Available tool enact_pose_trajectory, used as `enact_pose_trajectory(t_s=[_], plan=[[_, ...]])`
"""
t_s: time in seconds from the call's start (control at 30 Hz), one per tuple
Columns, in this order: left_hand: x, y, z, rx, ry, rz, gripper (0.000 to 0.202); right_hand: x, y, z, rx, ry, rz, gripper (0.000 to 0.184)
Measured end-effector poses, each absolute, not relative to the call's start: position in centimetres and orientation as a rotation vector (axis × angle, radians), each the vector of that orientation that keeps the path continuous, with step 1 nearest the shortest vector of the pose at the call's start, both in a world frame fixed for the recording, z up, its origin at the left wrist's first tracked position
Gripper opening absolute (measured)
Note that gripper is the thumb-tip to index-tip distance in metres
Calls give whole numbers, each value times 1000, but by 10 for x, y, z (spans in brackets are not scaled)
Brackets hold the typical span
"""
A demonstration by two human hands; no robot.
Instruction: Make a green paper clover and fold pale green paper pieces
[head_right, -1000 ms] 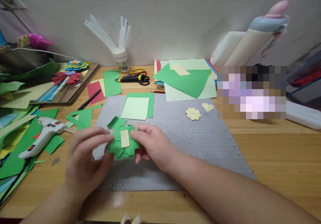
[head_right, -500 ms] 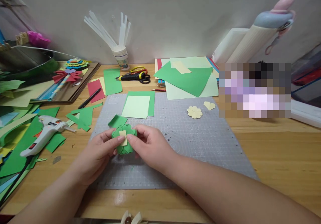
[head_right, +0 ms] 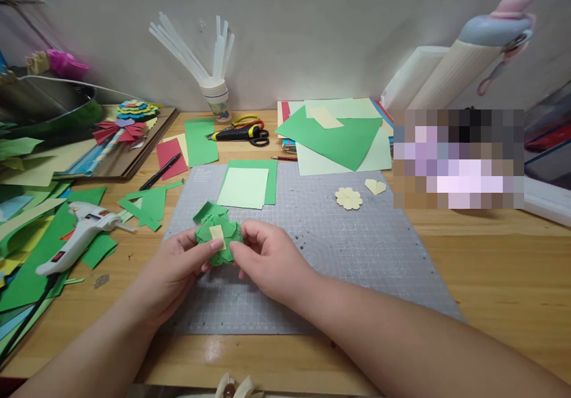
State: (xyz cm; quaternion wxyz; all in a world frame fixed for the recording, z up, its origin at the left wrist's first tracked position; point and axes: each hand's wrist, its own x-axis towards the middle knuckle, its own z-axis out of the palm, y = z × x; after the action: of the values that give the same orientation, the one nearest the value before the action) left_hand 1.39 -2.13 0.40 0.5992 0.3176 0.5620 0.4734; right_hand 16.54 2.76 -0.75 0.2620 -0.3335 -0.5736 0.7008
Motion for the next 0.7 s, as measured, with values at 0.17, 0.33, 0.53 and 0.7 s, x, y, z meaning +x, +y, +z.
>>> enact_pose_trajectory(t_s=[0.17,0.33,0.53,0.7], plan=[[15,-22,5,730,1294,1120,11,166,27,-9,-883,-1579,1889,17],[13,-23,4,746,1305,1105,14,166,28,-10,-890,-1555,1901,17],[12,-24,9,567,1172,1196,18,166,28,-5,-917,-1525,1930,16],[11,-23,11,527,1132,1180,21,167,29,0,-895,-1543,2023,11]])
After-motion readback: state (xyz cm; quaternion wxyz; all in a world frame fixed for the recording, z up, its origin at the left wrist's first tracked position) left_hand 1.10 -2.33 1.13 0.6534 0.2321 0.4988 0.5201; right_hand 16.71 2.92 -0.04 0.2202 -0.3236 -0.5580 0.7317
